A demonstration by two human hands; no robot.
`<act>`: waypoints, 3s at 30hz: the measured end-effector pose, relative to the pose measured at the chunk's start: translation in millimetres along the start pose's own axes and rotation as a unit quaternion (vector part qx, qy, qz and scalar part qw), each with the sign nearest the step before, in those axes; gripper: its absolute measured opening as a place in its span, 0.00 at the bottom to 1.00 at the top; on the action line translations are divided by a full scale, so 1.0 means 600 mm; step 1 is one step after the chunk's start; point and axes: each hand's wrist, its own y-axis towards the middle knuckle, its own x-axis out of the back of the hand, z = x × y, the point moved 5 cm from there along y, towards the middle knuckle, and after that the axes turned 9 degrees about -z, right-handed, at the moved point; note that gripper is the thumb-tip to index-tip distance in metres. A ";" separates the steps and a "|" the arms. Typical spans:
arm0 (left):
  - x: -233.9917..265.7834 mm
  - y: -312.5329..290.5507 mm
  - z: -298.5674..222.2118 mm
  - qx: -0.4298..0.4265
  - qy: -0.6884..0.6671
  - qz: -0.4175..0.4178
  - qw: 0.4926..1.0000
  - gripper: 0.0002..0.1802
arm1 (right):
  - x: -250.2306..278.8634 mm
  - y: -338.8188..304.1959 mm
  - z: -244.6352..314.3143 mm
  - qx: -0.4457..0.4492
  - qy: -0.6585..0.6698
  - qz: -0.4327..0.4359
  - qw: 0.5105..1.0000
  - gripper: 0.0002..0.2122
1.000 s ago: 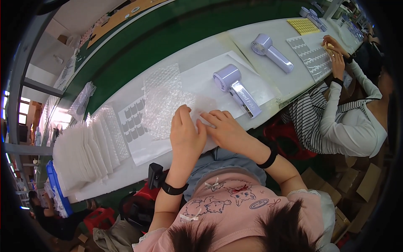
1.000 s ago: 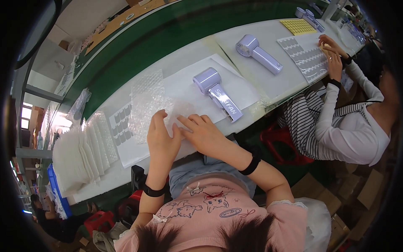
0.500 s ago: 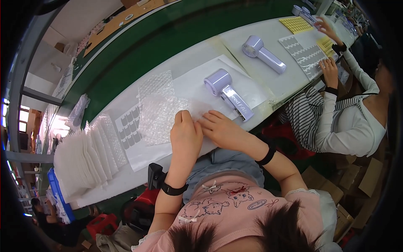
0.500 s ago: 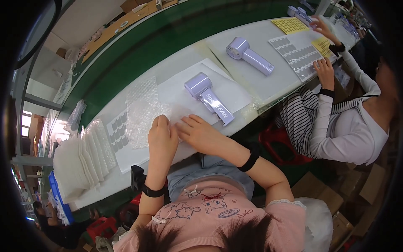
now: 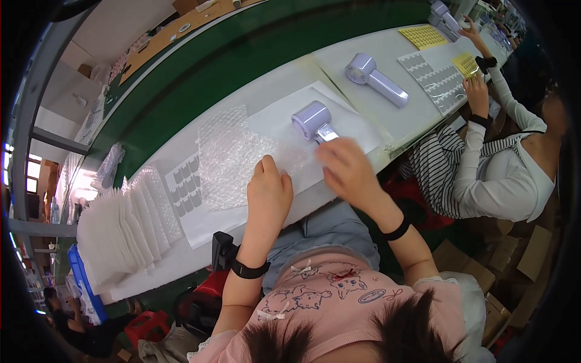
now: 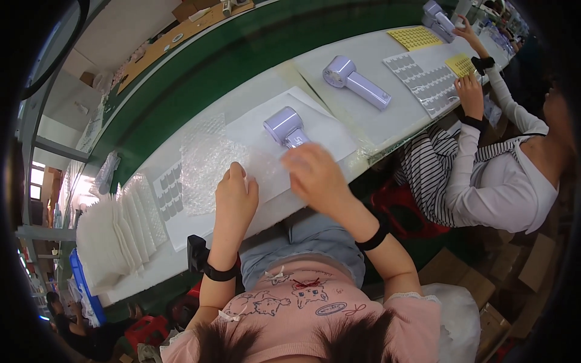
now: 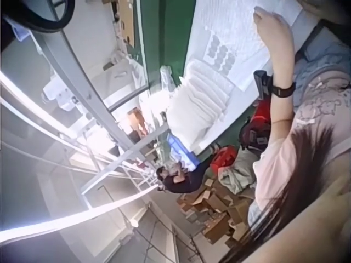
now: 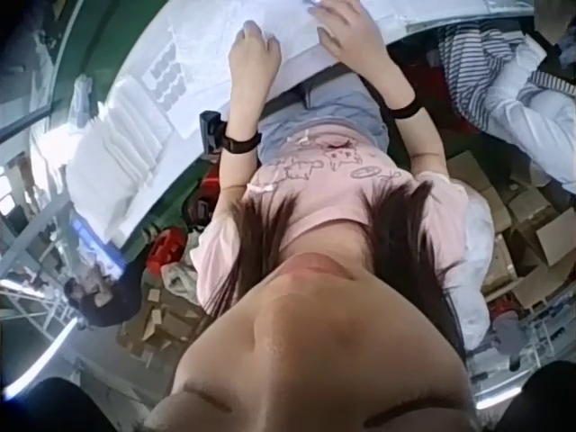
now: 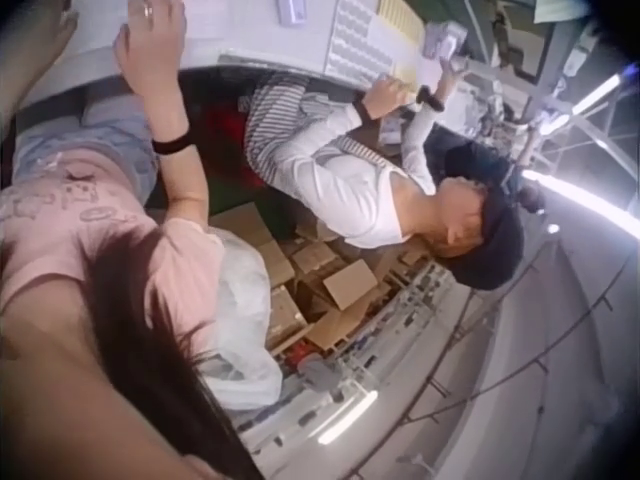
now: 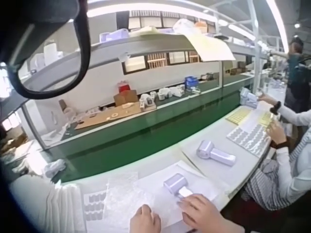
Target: Packaging handheld fans into plastic bags and placing them into cardboard boxes on a factory assembly line.
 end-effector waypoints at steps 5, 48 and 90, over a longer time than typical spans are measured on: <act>0.000 0.007 0.002 0.028 -0.031 0.013 0.999 0.07 | 0.020 -0.002 -0.054 -0.255 -0.111 -0.011 0.960 0.20; 0.013 0.000 -0.057 -0.150 -0.042 -0.029 0.987 0.23 | 0.054 0.065 -0.028 -0.305 0.184 0.234 0.905 0.24; 0.025 -0.020 -0.082 -0.198 -0.173 -0.049 0.964 0.47 | -0.026 0.024 -0.035 -0.430 0.585 -0.287 0.624 0.08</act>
